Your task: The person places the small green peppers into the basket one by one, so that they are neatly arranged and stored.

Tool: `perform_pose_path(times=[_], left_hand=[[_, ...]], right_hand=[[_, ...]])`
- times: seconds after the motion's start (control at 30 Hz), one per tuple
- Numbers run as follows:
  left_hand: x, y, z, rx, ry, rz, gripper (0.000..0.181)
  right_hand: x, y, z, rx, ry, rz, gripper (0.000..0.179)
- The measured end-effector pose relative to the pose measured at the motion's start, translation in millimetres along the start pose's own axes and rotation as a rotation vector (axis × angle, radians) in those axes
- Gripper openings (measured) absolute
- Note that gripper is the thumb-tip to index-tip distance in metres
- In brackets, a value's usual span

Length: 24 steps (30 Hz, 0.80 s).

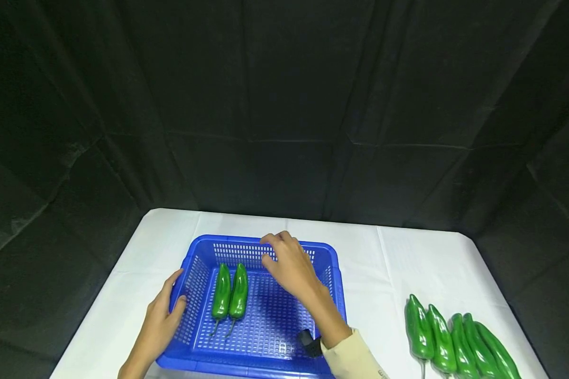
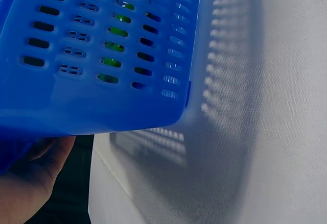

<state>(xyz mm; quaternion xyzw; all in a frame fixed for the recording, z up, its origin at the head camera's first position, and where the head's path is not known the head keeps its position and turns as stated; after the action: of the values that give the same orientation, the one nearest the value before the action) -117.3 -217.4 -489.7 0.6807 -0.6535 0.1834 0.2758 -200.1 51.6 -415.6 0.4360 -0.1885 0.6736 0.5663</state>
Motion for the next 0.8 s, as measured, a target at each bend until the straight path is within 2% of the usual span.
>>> perform_pose_path(times=[0.13,0.33,0.8], left_hand=[[0.3,-1.0,1.2,0.007,-0.004,0.004,0.057],[2.3,0.1,-1.6,-0.016,-0.007,-0.005,0.056],[5.4,-2.6,0.3,0.004,0.004,-0.003,0.055]], right_hand=[[16,-6.9,-11,-0.054,0.028,-0.027,0.030],[35,-18.4,-27,-0.103,0.055,-0.068,0.031],[56,-44.3,-61,-0.183,0.039,-0.114,0.031]])
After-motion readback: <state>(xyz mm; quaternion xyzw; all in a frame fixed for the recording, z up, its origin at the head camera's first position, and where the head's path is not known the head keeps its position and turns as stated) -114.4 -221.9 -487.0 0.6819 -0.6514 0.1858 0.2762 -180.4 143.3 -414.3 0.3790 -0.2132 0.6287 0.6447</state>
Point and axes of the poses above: each hand's wrist, its own y-axis towards the middle knuckle, its own x-axis out of the back of the hand, z = x × y, the point moved 3 cm from there along y, towards the middle knuckle
